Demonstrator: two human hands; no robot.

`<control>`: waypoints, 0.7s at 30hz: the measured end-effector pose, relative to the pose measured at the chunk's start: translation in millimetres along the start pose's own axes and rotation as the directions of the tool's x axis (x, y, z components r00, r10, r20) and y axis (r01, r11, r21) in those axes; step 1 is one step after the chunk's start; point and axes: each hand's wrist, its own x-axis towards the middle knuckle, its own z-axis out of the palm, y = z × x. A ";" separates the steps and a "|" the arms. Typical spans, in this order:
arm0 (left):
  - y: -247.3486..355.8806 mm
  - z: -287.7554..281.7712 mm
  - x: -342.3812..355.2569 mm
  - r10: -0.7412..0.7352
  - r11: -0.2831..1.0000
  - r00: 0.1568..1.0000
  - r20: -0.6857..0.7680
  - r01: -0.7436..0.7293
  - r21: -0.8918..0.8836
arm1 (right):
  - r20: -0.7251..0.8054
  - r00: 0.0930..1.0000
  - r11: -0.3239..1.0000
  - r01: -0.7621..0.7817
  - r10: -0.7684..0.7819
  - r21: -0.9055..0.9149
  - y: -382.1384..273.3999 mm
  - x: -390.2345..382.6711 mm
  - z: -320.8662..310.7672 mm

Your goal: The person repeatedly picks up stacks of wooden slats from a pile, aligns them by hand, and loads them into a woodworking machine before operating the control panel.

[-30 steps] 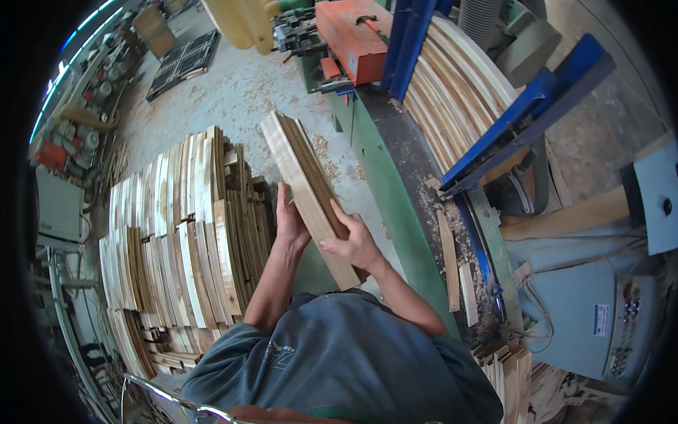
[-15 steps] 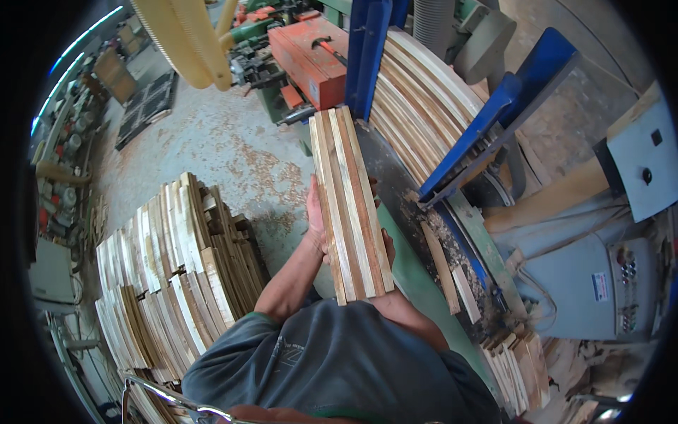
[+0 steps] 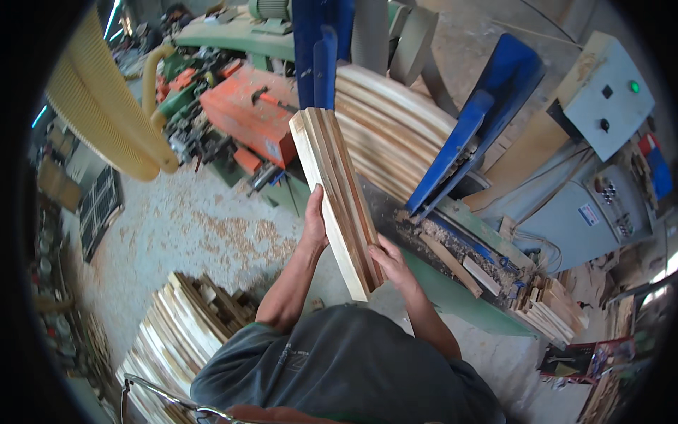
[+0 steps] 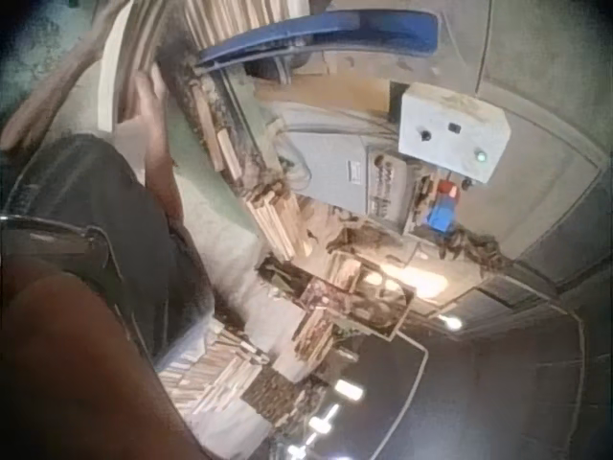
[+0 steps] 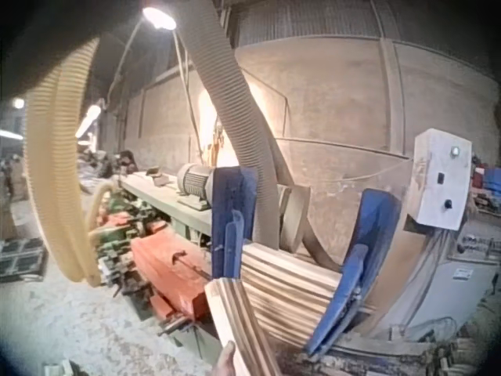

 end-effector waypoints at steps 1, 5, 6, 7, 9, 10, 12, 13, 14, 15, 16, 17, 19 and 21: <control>4.9 3.5 7.0 0.027 0.991 1.000 0.010 -0.028 0.128 | -0.113 0.990 0.992 0.067 -0.079 -0.105 -7.7 -0.3 4.2; 49.2 56.8 49.2 0.261 0.856 0.940 0.221 -0.331 0.397 | -0.319 0.897 0.943 0.238 -0.305 -0.233 -47.3 -7.6 5.1; 67.1 83.4 59.7 0.386 0.728 0.861 0.332 -0.505 0.464 | -0.339 0.873 0.926 0.269 -0.350 -0.265 -56.8 -12.9 -2.2; 89.1 117.2 66.8 0.480 0.466 0.736 0.478 -0.675 0.572 | -0.372 0.840 0.909 0.298 -0.395 -0.292 -60.1 -23.3 -11.6; 127.7 181.2 86.3 0.532 0.000 0.455 0.714 -0.843 0.538 | -0.448 0.785 0.892 0.286 -0.427 -0.350 -71.0 -50.0 -25.6; 141.4 207.5 95.7 0.526 -0.149 0.325 0.786 -0.875 0.461 | -0.498 0.764 0.897 0.239 -0.410 -0.372 -79.2 -69.0 -25.5; 170.4 256.4 113.2 0.508 -0.392 0.134 0.851 -0.844 0.367 | -0.578 0.688 0.880 0.201 -0.439 -0.430 -80.2 -96.1 -27.1; 183.4 272.4 124.6 0.450 -0.599 -0.026 0.893 -0.750 0.280 | -0.614 0.660 0.887 0.192 -0.433 -0.419 -77.6 -108.2 -26.5; 195.1 282.9 140.4 0.447 -0.602 -0.038 0.894 -0.752 0.269 | -0.650 0.631 0.896 0.184 -0.424 -0.405 -72.8 -118.9 -25.7; 207.7 292.5 157.7 0.369 -0.698 -0.113 0.922 -0.689 0.195 | -0.651 0.622 0.891 0.195 -0.435 -0.410 -67.7 -128.7 -23.3; 217.3 301.8 171.6 0.282 -0.780 -0.181 0.942 -0.615 0.115 | -0.700 0.591 0.912 0.183 -0.400 -0.366 -61.7 -139.3 -20.4; 223.6 308.1 182.6 0.248 -0.796 -0.196 0.949 -0.600 0.084 | -0.749 0.557 0.932 0.172 -0.359 -0.319 -57.1 -146.8 -17.5; 224.3 315.8 213.7 0.169 -0.796 -0.191 0.967 -0.605 0.020 | -0.809 0.477 0.939 0.181 -0.344 -0.292 -47.3 -163.3 -7.9; 218.3 310.9 234.9 0.058 -0.798 -0.132 0.990 -0.601 -0.033 | -0.882 0.360 0.950 0.191 -0.303 -0.248 -34.7 -181.4 0.1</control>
